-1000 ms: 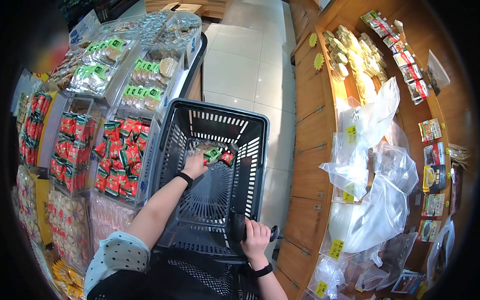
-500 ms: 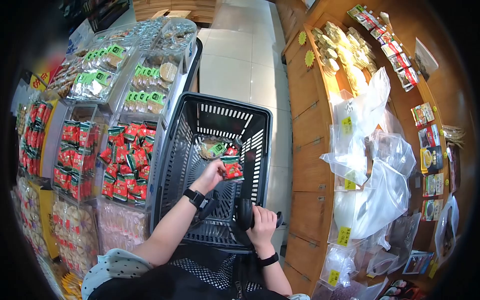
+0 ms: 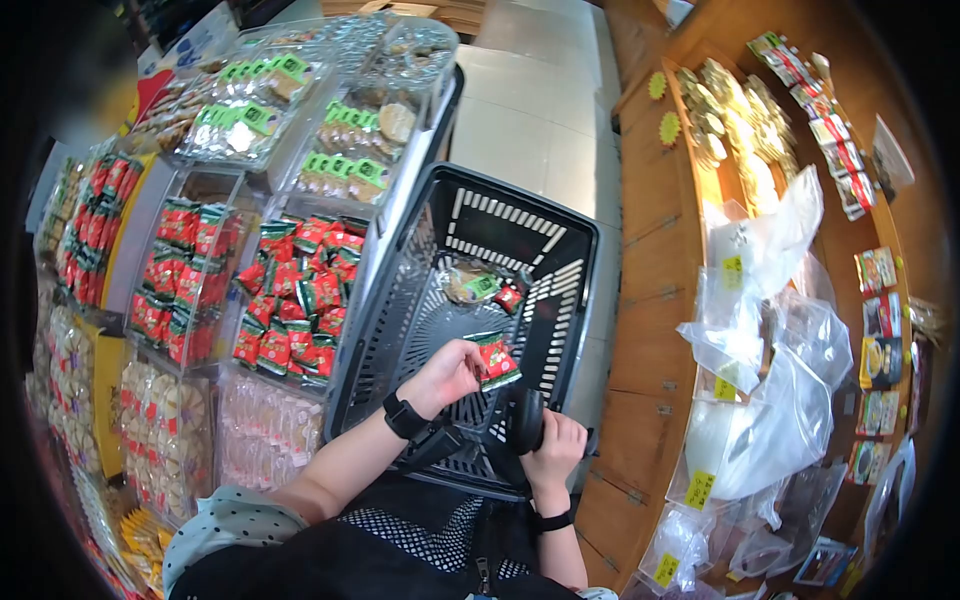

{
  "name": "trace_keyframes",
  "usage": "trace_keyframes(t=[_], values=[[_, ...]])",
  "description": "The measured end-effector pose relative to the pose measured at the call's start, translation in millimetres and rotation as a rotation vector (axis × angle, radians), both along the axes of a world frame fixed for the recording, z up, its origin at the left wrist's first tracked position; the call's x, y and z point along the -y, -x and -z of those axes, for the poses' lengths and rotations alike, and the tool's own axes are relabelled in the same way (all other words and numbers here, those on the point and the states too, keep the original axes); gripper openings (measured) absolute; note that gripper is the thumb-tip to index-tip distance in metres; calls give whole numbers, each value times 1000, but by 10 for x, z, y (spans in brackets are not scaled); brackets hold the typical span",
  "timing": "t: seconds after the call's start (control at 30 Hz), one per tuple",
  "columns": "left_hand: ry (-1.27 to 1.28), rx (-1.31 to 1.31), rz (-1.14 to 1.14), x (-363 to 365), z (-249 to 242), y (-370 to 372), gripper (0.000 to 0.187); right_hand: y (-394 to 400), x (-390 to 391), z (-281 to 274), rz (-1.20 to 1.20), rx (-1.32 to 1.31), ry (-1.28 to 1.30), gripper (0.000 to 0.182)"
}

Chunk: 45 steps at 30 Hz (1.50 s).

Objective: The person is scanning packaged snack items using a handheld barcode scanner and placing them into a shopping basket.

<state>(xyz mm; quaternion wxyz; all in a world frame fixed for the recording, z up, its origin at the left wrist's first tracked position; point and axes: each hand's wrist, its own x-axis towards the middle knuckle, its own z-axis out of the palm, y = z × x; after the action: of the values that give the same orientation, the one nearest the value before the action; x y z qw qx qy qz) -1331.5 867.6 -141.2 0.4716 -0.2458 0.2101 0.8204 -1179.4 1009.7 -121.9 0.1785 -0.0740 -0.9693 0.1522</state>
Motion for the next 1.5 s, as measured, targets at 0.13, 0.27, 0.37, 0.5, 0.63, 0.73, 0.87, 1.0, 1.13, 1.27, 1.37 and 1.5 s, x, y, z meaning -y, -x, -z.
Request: trace_keyframes(t=[0.13, 0.27, 0.37, 0.5, 0.63, 0.73, 0.87, 1.0, 1.13, 1.27, 1.37, 1.5], values=[[-2, 48, -287, 307, -399, 128, 36, 33, 47, -40, 35, -3, -25, 31], [32, -63, -749, 715, -624, 377, 20, 44, 48, 14, 76, -23, -21, 30], [29, -135, -1062, 923, -823, 575, 21, 66, 54, 9, 78, -32, -44, 28], [121, -353, -1111, 918, -920, 615, 63, 60, 25, 45, 70, 27, -54, 34], [221, -391, -723, 614, -950, 586, 57, 108, 46, 4, 66, -11, -84, 28], [313, -420, -348, 215, -721, 564, 32, 111, 38, 15, 66, 5, -84, 29], [581, -981, 163, -448, 167, 585, 18, 106, 33, 5, 71, 25, -84, 33], [990, -1492, 947, -575, 744, 585, 34, 60, 10, 59, 77, 34, -86, 34], [1352, -1813, 1102, -705, 1476, 564, 55, 44, 8, 61, 70, 50, -85, 32], [1396, -2077, 1166, -748, 1846, 665, 72, 33, 16, 56, 68, 65, -85, 33], [1425, -2022, 1407, -850, 1873, 777, 63, 21, 8, 68, 53, 87, -103, 32], [1681, -2296, 1215, -896, 2015, 706, 40, -9, 7, 102, 69, 39, -58, 30]])
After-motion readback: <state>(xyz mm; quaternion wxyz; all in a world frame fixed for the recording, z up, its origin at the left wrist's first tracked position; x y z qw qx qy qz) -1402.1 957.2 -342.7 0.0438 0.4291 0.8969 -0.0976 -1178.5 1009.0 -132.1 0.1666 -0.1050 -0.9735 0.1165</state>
